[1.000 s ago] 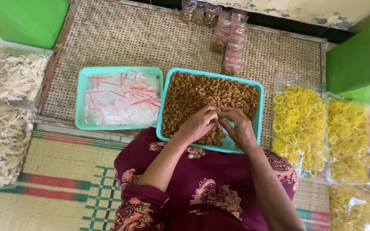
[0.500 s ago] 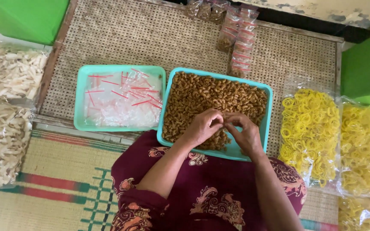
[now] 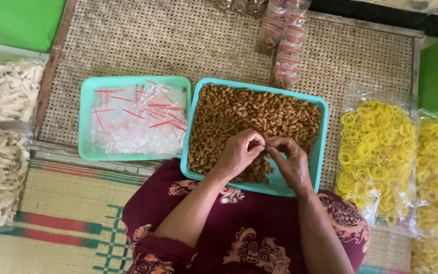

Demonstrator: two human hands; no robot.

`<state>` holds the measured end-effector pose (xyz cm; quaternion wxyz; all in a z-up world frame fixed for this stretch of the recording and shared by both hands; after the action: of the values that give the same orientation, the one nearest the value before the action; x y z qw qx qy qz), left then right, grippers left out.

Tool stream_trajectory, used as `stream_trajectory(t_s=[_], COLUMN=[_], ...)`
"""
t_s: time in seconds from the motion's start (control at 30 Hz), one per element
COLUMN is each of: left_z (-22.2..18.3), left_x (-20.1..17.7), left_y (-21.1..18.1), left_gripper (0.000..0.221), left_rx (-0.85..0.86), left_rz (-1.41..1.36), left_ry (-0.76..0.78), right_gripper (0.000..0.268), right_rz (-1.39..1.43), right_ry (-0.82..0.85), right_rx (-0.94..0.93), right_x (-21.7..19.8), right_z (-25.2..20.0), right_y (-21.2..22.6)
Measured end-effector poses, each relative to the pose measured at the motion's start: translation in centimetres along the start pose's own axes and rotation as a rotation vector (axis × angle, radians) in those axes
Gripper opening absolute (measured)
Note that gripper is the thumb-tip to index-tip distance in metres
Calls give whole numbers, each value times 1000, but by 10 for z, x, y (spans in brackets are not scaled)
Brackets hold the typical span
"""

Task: The person sits on a woven mat and repeatedly scoops brown snack pieces from a blue tray into small clear plastic bags. They seal each bag and place it aside, continuing the process throughout the clip.

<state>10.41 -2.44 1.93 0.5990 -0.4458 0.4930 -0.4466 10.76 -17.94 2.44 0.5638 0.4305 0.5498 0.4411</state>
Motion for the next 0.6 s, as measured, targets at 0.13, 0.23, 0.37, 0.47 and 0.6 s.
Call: stream_trajectory(t_s=[0.13, 0.23, 0.37, 0.47, 0.6], left_z=[1, 2, 2, 2, 2], left_x=[-1, -2, -7, -14, -22], left_y=[10, 17, 16, 2, -12], left_gripper=[11, 11, 16, 22, 28], left_rx=[-44, -87, -119, -135, -154], left_rz=[5, -50, -37, -21, -28], left_ry=[-32, -48, -72, -66, -66], right_gripper=[17, 16, 25, 36, 43], right_rz=[57, 60, 41, 43, 79], right_ry=[-2, -1, -9, -19, -11], right_rx=[13, -17, -29, -9, 32], right_x=[2, 3, 2, 4, 8], right_z=[2, 4, 7, 7, 7], right_y=[-5, -3, -11, -7, -1])
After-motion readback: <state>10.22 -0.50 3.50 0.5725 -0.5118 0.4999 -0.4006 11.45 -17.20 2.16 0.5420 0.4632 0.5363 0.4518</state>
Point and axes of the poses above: each hand's wrist, its own z-axis towards the middle knuckle, its own x-axis out of the palm, y = z × x, the point moved 9 cm from there along z, towards the middle knuckle, and after that the axes turned 7 degrees about -y, right-handed, at the moved point
